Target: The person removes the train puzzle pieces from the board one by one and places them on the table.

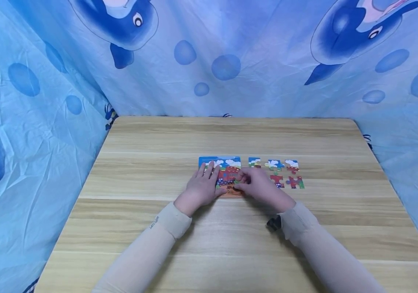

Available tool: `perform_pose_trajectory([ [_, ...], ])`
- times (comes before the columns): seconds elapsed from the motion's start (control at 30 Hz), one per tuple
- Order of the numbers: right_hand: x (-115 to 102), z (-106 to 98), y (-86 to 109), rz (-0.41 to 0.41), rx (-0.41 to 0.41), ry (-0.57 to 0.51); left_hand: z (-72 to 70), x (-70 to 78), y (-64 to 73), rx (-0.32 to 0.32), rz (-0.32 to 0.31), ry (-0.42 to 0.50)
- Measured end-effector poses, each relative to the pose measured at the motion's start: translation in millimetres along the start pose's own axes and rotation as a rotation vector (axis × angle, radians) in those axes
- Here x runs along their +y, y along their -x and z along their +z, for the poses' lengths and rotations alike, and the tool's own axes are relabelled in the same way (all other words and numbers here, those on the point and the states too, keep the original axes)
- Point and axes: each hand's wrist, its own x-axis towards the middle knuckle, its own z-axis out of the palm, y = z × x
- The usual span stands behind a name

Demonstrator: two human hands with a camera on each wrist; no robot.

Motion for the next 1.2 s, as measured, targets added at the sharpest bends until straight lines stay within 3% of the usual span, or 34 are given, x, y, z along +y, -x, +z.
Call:
perform_pose_trajectory([
  [0.17, 12.7, -15.1, 8.6, -0.048, -0.018, -0.046, 4.0, -1.2, -2.0, 0.003, -0.005, 0.027],
  [0.3, 29.1, -31.3, 19.6, -0.032, -0.041, -0.075, 7.7, -2.4, -5.4, -0.007, -0.014, 0.023],
  [0.6, 66.1, -69.2, 50.9, 0.048, -0.029, -0.077, 3.0, 2.0, -2.5, 0.007, -0.008, 0.024],
  [0.93, 97.6, -110.7, 84.5, 0.166, -0.076, -0.049, 0.3, 3.1, -2.7, 0.010, 0.007, 0.002],
  [1.2, 115.9, -121.8, 92.9, 0.256, -0.140, -0.041, 8.1, -1.9, -9.7, -0.010, 0.001, 0.012],
])
